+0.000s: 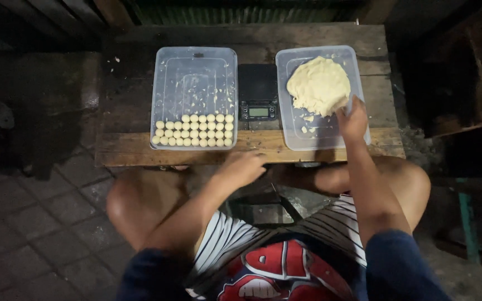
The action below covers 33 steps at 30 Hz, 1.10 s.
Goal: The person portions dough from a large mass in a plastic container, weighs each piece on a digital scale, rolls it into a ball, and places it into a second container. This process is repeated throughout the clip.
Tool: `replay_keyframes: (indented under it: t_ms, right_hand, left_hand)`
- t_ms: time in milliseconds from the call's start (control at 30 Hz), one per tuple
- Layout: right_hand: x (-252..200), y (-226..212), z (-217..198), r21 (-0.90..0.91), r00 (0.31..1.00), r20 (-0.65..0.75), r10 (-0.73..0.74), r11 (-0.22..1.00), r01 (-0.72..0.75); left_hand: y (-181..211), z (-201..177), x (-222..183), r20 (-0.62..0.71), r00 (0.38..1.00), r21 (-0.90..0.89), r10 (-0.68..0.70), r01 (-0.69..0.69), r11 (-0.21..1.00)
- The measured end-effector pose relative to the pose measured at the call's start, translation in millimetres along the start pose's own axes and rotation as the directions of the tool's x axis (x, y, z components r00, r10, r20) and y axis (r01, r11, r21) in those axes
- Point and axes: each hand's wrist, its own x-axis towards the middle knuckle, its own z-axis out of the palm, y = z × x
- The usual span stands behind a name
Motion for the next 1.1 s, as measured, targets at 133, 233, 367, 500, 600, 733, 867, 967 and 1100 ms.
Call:
replay_keyframes:
  t_ms: [133,233,367,500,600,733,867,967,1100]
  right_hand:
    - [29,26,24,0.055,0.996,0.078,-0.043,0.998,0.039]
    - [35,36,34,-0.018,0.991,0.127,-0.04,0.999,0.043]
    - [70,109,83,0.061,0.995,0.088,-0.049,0.997,0.043]
    - [69,88,78,0.037,0.998,0.049,-0.042,0.998,0.041]
    - [72,94,92,0.051,0.999,-0.049,-0.008,0.999,0.011]
    - [82,101,100,-0.019,0.986,-0.117,0.122,0.992,-0.125]
    - [85,128,115,-0.1,0.986,-0.164,0.036,0.994,-0.053]
    - [65,106,102,-0.048,0.992,-0.122,0.01,0.999,-0.016]
    - [25,46,57,-0.11,0.994,-0.093,-0.062,0.993,0.052]
  left_hand:
    - [11,30,44,-0.124,0.982,0.044,0.139,-0.135,0.99]
    - [6,78,73,-0.126,0.979,0.151,0.162,-0.142,0.978]
    - [-1,120,107,-0.036,0.995,0.072,0.089,-0.086,0.994]
    - [2,139,109,-0.188,0.978,0.087,0.085,-0.07,0.994]
    - [5,150,114,-0.11,0.989,0.13,0.095,-0.08,0.988]
    - [8,145,113,-0.086,0.993,0.145,0.083,-0.07,0.987]
    - [5,155,118,-0.1,0.991,0.075,0.094,-0.087,0.993]
    - [8,148,115,-0.049,0.996,0.054,0.072,-0.069,0.996]
    - [8,149,116,-0.046,0.997,0.057,0.068,-0.065,0.996]
